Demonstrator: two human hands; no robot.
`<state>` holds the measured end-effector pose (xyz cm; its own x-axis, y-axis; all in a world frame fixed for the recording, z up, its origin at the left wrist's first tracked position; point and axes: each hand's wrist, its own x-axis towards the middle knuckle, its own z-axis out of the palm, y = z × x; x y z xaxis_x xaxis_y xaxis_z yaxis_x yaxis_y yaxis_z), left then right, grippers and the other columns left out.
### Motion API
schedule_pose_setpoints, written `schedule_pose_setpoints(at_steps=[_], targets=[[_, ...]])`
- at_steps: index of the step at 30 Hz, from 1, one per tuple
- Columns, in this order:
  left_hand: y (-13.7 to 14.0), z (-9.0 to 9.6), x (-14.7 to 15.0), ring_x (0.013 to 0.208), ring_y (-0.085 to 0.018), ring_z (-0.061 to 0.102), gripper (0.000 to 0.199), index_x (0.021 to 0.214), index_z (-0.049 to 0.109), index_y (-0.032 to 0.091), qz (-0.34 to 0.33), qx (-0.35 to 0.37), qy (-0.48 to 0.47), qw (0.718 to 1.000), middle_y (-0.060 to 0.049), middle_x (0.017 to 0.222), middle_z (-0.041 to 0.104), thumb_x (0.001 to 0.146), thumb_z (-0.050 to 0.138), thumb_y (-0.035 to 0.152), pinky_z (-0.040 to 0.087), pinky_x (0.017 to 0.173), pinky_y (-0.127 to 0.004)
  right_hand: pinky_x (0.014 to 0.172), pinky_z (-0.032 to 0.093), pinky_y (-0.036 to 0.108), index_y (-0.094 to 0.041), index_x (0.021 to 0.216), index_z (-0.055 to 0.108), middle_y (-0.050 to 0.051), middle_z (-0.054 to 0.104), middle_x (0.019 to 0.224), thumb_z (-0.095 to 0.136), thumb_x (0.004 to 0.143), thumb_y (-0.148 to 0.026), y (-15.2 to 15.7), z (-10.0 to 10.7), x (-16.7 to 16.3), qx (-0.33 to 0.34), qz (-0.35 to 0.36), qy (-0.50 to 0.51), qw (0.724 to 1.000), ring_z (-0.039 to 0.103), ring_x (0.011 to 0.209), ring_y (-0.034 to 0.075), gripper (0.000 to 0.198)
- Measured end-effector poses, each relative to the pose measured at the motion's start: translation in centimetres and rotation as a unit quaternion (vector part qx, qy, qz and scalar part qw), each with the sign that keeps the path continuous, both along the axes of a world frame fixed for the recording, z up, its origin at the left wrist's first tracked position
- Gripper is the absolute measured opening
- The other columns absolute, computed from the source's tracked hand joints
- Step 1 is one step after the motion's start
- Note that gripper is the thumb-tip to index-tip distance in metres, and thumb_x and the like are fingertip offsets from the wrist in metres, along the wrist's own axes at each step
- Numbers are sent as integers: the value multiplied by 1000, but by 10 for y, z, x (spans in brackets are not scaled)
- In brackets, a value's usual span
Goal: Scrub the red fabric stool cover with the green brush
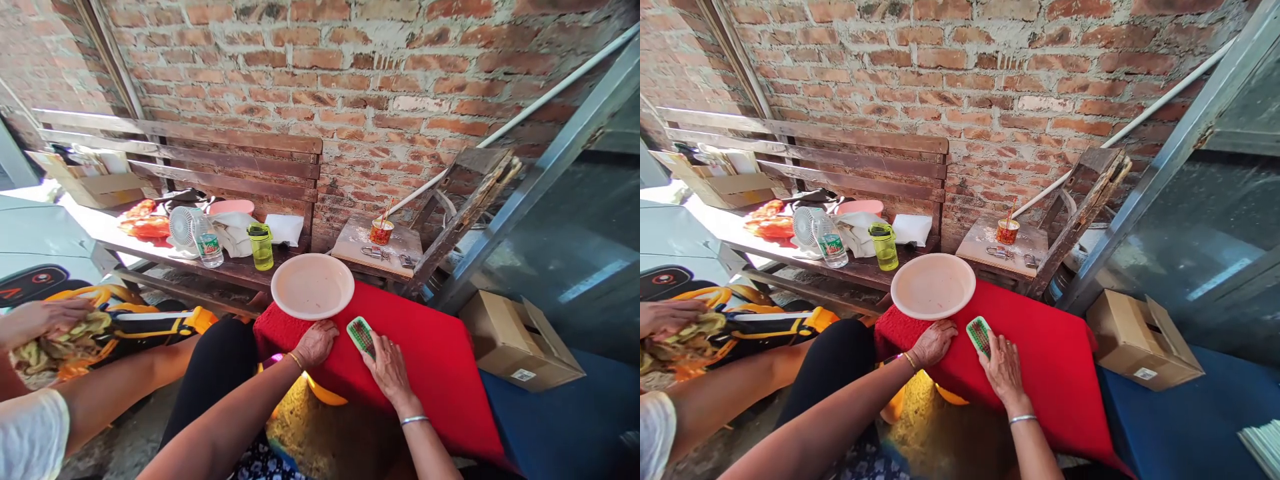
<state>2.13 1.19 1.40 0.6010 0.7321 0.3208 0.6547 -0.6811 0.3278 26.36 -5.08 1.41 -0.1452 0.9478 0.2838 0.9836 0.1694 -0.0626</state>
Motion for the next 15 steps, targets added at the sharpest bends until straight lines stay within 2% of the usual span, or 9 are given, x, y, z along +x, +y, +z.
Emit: schedule_pose_setpoints(at_steps=[2, 4, 6, 9, 11, 13, 15], targets=[[0, 0, 0, 111, -24, 62, 32, 106, 69, 17, 1, -3, 1, 1000, -10, 112, 69, 87, 47, 2, 49, 107, -41, 100, 48, 49, -16, 140, 55, 19, 69, 123, 47, 101, -41, 4, 10, 22, -20, -73, -10, 997, 67, 112, 32, 47], [1, -1, -1, 111, -24, 62, 32, 106, 69, 17, 1, -6, 0, 1000, -9, 111, 69, 87, 48, 2, 49, 107, -42, 94, 50, 49, -12, 139, 55, 21, 70, 118, 42, 101, -43, 2, 21, 58, -38, -168, -11, 985, 68, 106, 34, 50], [1, 0, -1, 110, -24, 63, 32, 106, 68, 17, 0, -7, 0, 1000, -9, 111, 68, 87, 48, 2, 49, 107, -41, 87, 52, 49, -7, 139, 54, 24, 70, 113, 36, 102, -46, -6, 30, 99, -56, -280, 5, 958, 69, 100, 36, 57], [1, 0, 1, 110, -25, 62, 32, 106, 68, 18, 0, -9, 0, 1000, -10, 111, 68, 87, 47, 2, 49, 106, -41, 80, 52, 50, -4, 139, 53, 28, 68, 112, 26, 101, -57, -27, 38, 148, -68, -426, 53, 901, 69, 98, 39, 71], [0, 1, 1, 111, -24, 63, 32, 106, 68, 18, 1, -9, -1, 1000, -10, 111, 69, 87, 47, 3, 49, 106, -41, 80, 52, 50, -4, 140, 53, 29, 67, 113, 21, 99, -64, -39, 40, 162, -63, -451, 80, 887, 69, 99, 41, 79], [-1, 2, 2, 111, -24, 63, 31, 106, 69, 19, 2, -10, -2, 1000, -9, 111, 69, 88, 47, 4, 49, 107, -41, 83, 52, 50, -5, 142, 51, 29, 67, 114, 18, 97, -69, -45, 38, 159, -45, -423, 104, 899, 68, 101, 41, 85], [-2, 3, 3, 111, -24, 63, 31, 106, 69, 19, 6, -10, -3, 1000, -9, 111, 69, 88, 48, 5, 48, 108, -41, 85, 52, 50, -7, 142, 51, 27, 68, 118, 17, 96, -72, -46, 31, 140, -17, -360, 132, 923, 68, 103, 39, 87]])
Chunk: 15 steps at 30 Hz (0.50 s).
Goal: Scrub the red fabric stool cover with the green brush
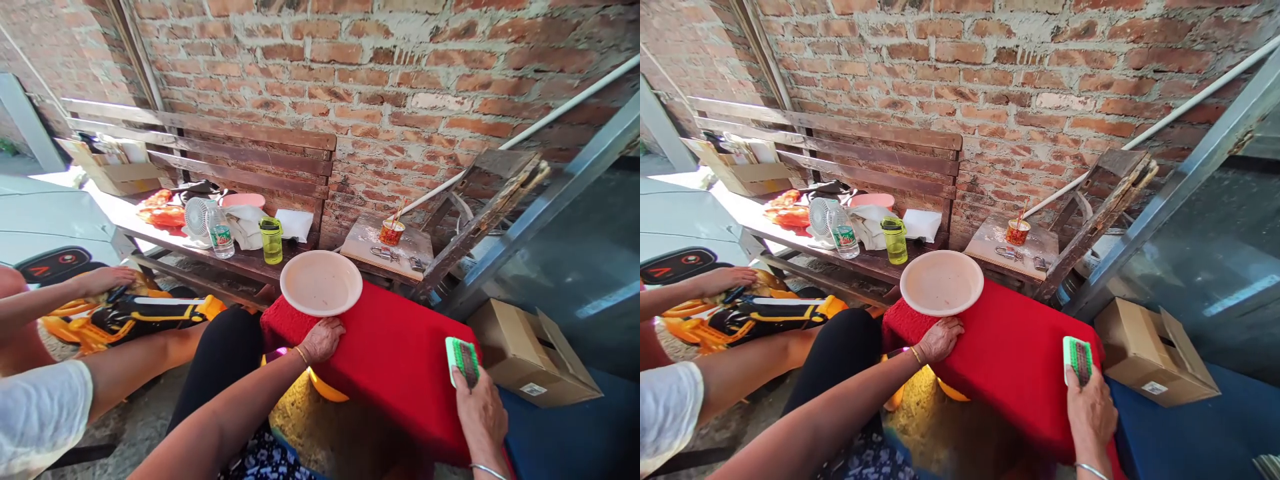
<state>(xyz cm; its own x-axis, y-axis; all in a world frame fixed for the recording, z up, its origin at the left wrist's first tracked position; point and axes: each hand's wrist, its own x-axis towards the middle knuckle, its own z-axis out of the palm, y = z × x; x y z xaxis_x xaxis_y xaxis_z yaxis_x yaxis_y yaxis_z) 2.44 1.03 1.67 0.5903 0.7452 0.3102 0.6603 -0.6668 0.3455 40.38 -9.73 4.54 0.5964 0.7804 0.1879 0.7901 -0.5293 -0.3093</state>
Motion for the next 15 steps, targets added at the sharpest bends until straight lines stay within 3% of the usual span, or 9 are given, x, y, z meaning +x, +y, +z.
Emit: schedule_pose_setpoints(at_steps=[3, 6, 9, 12, 15], targets=[[-1, 1, 0, 111, -24, 63, 30, 107, 68, 19, 5, 0, -2, 1000, -9, 111, 69, 89, 48, 5, 48, 108, -41, 87, 53, 48, -10, 136, 55, 25, 69, 121, 18, 96, -76, 0, -19, -54, 64, 144, 4, 988, 69, 103, 37, 85], [-2, 2, 0, 111, -24, 63, 29, 108, 68, 18, 5, 0, -4, 1000, -10, 111, 68, 90, 49, 5, 48, 108, -41, 87, 53, 48, -15, 133, 56, 21, 72, 116, 24, 100, -71, -6, -38, -118, 98, 292, -35, 951, 70, 100, 34, 72], [-2, 2, -1, 110, -24, 62, 29, 108, 68, 17, 2, -1, -5, 1000, -10, 109, 68, 91, 48, 5, 48, 107, -41, 91, 52, 49, -19, 137, 53, 18, 72, 115, 29, 105, -59, -12, -49, -161, 110, 372, -95, 917, 69, 103, 33, 57], [-2, 2, -1, 109, -24, 63, 31, 109, 68, 18, 4, -8, -3, 1000, -9, 108, 68, 91, 47, 6, 49, 106, -41, 91, 52, 50, -18, 138, 54, 20, 72, 113, 29, 106, -53, -11, -48, -155, 101, 361, -149, 915, 69, 103, 33, 53], [-2, 2, -1, 110, -24, 62, 32, 111, 68, 19, -1, -6, -1, 1000, -9, 111, 68, 91, 47, 6, 48, 107, -41, 83, 52, 48, -14, 134, 56, 20, 72, 105, 25, 104, -55, -10, -39, -106, 50, 282, -161, 945, 70, 94, 33, 59]])
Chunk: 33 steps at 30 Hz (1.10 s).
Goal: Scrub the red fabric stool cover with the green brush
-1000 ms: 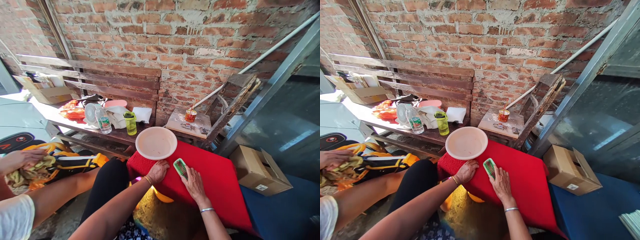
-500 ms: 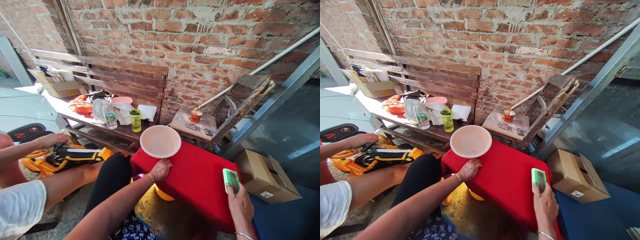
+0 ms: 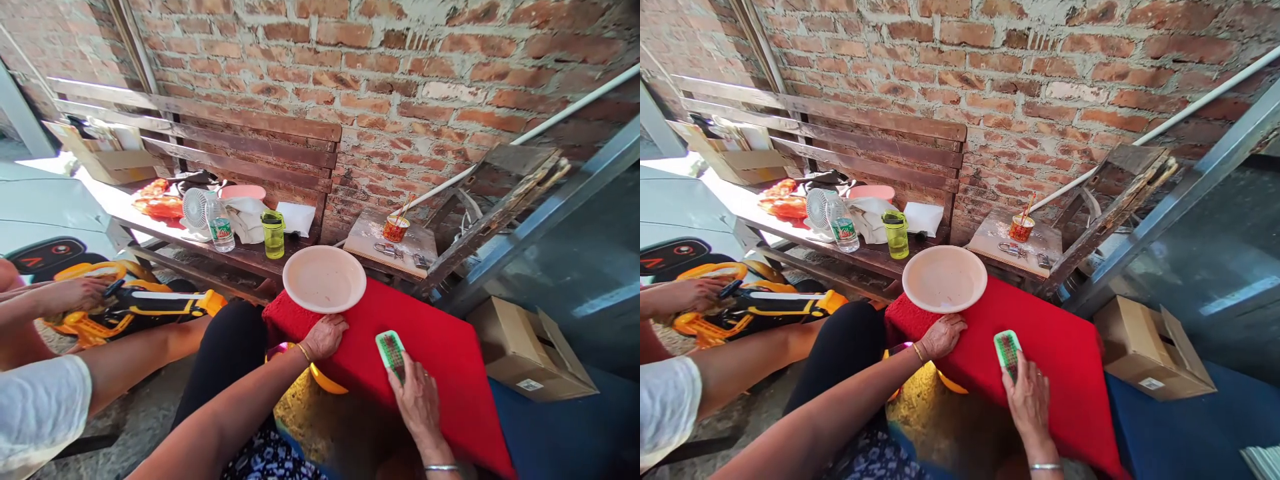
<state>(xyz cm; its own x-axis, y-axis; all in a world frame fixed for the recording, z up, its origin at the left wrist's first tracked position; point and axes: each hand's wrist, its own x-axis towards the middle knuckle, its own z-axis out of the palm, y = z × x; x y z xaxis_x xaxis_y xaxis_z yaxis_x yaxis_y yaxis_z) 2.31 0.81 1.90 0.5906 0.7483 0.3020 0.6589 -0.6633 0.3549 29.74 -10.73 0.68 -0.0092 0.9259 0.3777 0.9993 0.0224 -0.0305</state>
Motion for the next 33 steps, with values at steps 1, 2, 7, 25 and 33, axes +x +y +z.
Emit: schedule_pose_setpoints(at_steps=[1, 2, 7, 25, 33], targets=[[0, 0, 0, 110, -24, 62, 32, 112, 67, 19, -2, 4, -1, 1000, -9, 111, 68, 91, 47, 6, 49, 107, -41, 81, 52, 47, -12, 133, 56, 20, 72, 103, 23, 103, -58, 0, 3, 19, -19, -36, 8, 999, 70, 91, 34, 64], [0, -1, 0, 110, -24, 62, 32, 112, 67, 18, -3, 9, -3, 1000, -9, 112, 68, 91, 47, 6, 49, 106, -41, 79, 52, 47, -11, 132, 56, 21, 72, 103, 20, 102, -61, -1, 5, 36, -37, -71, 26, 996, 71, 90, 35, 69], [-5, -9, -4, 104, -24, 63, 34, 113, 67, 19, -28, 51, -37, 998, -10, 109, 68, 91, 46, 6, 51, 101, -41, 85, 55, 51, -12, 134, 54, 24, 67, 129, 21, 89, -84, -8, 4, 66, -64, -172, 189, 965, 68, 109, 40, 92], [27, 68, -86, 87, -17, 64, 29, 103, 64, 22, 232, 171, -359, 888, -3, 93, 64, 93, 44, 4, 52, 77, -29, 78, 52, 48, -10, 130, 57, 21, 73, 107, 14, 99, -76, 22, 5, -61, -29, -18, 54, 998, 71, 93, 36, 84], [26, 58, -73, 90, -24, 58, 33, 106, 67, 20, 168, 143, -183, 958, -7, 97, 62, 83, 52, 2, 52, 83, -38, 87, 50, 45, -13, 132, 56, 20, 72, 119, 15, 98, -76, 28, 15, -87, -73, -32, 75, 994, 69, 103, 34, 83]])
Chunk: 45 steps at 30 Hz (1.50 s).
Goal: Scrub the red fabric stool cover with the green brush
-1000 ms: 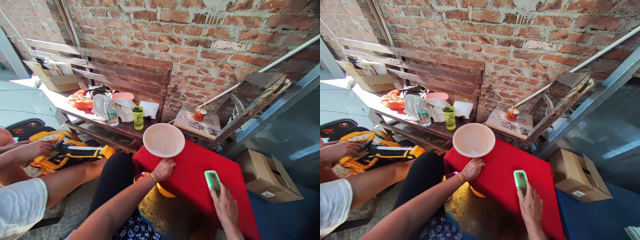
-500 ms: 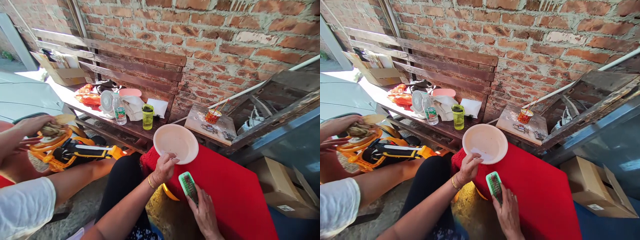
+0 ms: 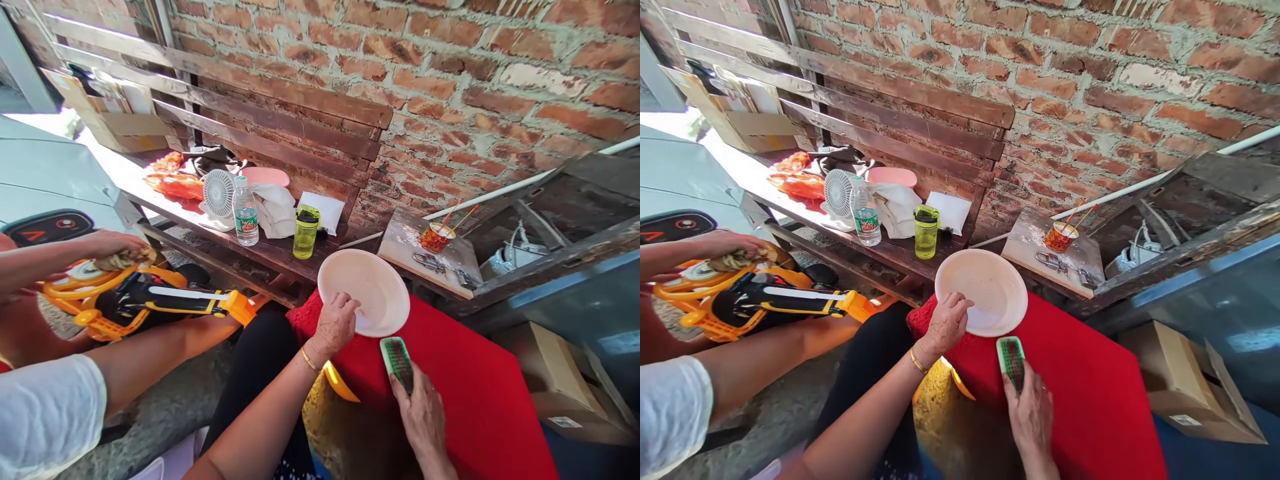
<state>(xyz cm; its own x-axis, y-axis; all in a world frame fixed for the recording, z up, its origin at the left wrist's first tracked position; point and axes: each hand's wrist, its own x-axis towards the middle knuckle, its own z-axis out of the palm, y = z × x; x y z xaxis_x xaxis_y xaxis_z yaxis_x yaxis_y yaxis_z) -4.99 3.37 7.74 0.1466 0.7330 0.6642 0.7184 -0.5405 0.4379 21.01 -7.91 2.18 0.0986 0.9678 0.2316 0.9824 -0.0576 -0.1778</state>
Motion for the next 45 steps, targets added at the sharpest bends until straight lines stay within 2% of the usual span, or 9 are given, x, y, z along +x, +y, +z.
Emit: schedule_pose_setpoints(at_steps=[4, 10, 15, 19, 25, 33, 36, 42, 45], targets=[[1, -2, -1, 90, -24, 57, 32, 105, 67, 19, -7, -30, -5, 1000, -7, 96, 62, 84, 52, 1, 53, 83, -38, 94, 47, 50, -10, 136, 54, 22, 70, 121, 24, 102, -61, 23, 2, -24, -47, -1, -41, 998, 67, 108, 36, 68], [0, -2, -3, 88, -24, 58, 31, 105, 68, 20, -19, -42, 37, 998, -7, 94, 63, 85, 53, 1, 52, 81, -37, 85, 51, 47, -11, 137, 53, 22, 68, 127, 30, 100, -59, 36, 5, 20, -65, -137, -22, 988, 68, 106, 35, 65], [0, -1, -4, 90, -24, 60, 31, 107, 68, 21, -19, -61, 57, 996, -6, 97, 64, 88, 52, 4, 50, 82, -38, 95, 48, 45, -14, 135, 56, 21, 68, 126, 31, 101, -64, 13, -12, -8, -23, -27, 0, 999, 66, 112, 33, 66], [2, -3, -6, 89, -24, 61, 31, 109, 68, 21, -19, -59, 59, 996, -6, 97, 66, 89, 52, 3, 49, 82, -37, 97, 46, 45, -14, 136, 56, 19, 69, 123, 41, 101, -56, 6, -5, -14, -43, -54, -42, 997, 66, 112, 33, 57], [2, -5, -6, 87, -25, 63, 32, 108, 70, 21, -15, -51, 77, 996, -6, 95, 68, 89, 52, 3, 46, 80, -37, 91, 49, 41, -9, 137, 53, 22, 69, 123, 40, 101, -52, -37, 12, 78, -66, -212, -67, 973, 67, 109, 32, 58], [3, -4, -4, 86, -25, 65, 32, 108, 72, 22, -1, -58, 106, 993, -6, 95, 71, 92, 50, 7, 44, 80, -40, 84, 53, 53, -5, 138, 54, 29, 68, 115, 18, 94, -71, -128, 30, 194, -82, -474, 10, 877, 69, 101, 43, 87], [4, -5, -4, 86, -24, 66, 32, 106, 73, 22, 4, -48, 112, 993, -6, 94, 71, 91, 49, 8, 44, 79, -39, 91, 53, 52, -4, 137, 54, 29, 68, 119, 17, 91, -75, -131, 22, 180, -20, -433, 46, 900, 68, 107, 42, 92], [5, -5, -4, 86, -25, 67, 31, 104, 73, 21, 10, -30, 116, 993, -6, 90, 71, 91, 48, 8, 45, 79, -39, 99, 49, 48, -12, 130, 59, 22, 70, 120, 23, 95, -74, -101, -7, 91, 33, -170, 40, 984, 66, 111, 35, 79], [5, -5, -5, 85, -25, 67, 29, 103, 72, 21, 5, -32, 118, 993, -6, 89, 71, 91, 49, 8, 45, 78, -38, 95, 50, 48, -12, 130, 58, 22, 71, 116, 24, 98, -67, -102, -5, 91, 27, -174, -4, 984, 67, 106, 35, 72]])
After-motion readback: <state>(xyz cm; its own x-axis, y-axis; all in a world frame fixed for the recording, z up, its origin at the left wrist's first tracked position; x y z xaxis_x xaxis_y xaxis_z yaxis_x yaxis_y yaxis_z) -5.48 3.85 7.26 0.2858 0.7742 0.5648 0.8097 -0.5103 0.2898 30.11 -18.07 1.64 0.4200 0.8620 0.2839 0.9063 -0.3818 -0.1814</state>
